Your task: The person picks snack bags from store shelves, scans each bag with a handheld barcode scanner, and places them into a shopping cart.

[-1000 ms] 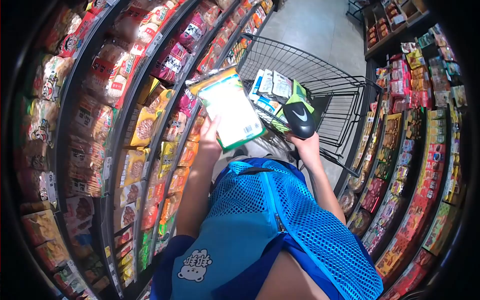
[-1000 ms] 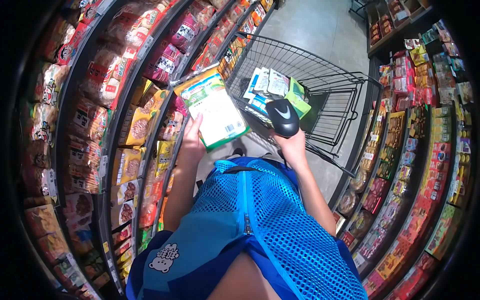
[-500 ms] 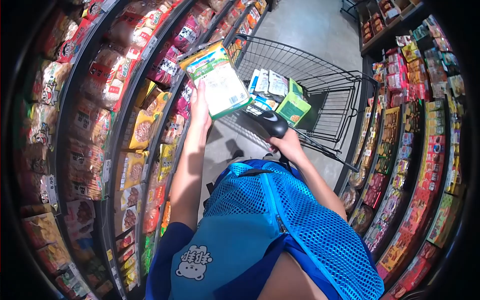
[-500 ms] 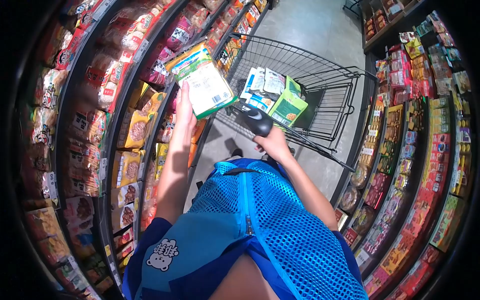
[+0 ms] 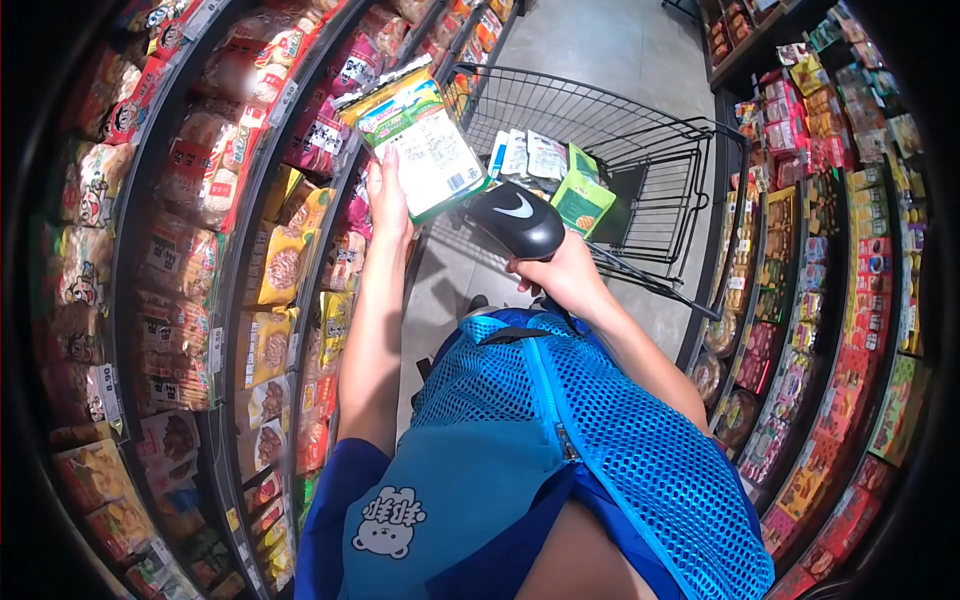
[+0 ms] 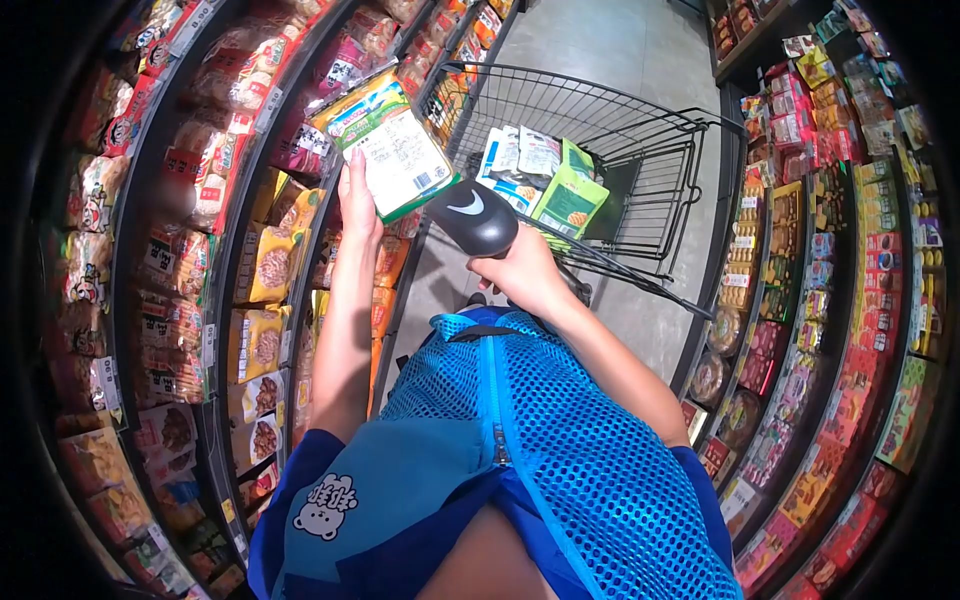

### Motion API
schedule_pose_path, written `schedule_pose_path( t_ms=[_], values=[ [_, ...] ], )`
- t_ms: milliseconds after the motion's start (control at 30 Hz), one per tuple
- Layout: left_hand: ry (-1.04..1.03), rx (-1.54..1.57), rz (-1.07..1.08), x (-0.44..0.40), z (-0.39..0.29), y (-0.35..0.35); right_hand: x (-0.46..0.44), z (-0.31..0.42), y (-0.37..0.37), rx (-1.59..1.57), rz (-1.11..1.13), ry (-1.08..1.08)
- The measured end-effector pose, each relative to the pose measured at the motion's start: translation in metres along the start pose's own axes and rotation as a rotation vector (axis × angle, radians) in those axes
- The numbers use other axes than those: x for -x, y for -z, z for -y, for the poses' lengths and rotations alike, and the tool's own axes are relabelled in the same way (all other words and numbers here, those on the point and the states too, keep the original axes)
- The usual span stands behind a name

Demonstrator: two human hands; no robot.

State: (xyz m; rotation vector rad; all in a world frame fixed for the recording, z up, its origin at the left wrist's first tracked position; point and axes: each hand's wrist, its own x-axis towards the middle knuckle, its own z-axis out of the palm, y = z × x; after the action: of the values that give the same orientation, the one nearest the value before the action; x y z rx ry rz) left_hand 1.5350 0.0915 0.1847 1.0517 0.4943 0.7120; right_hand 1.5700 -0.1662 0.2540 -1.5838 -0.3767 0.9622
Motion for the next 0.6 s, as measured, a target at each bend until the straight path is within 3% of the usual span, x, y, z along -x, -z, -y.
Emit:
schedule_pose_path(
  t_ms=[200,367,433,600],
  values=[
    [0.012,-0.019,-0.021,-0.003,0.008,0.006,0.028,0.000,0.008,-0.100,-0.076,-0.031],
    [0.105,0.010,0.040,-0.012,0.033,-0.001,0.027,-0.040,0.019,0.091,-0.144,0.007],
    [0.119,-0.006,0.096,-0.014,0.059,-0.009,0.043,-0.038,0.026,0.288,-0.291,0.072],
    [0.355,-0.140,0.204,-0.014,0.174,-0.039,0.090,-0.106,0.063,0.236,-0.565,-0.135]
  ],
)
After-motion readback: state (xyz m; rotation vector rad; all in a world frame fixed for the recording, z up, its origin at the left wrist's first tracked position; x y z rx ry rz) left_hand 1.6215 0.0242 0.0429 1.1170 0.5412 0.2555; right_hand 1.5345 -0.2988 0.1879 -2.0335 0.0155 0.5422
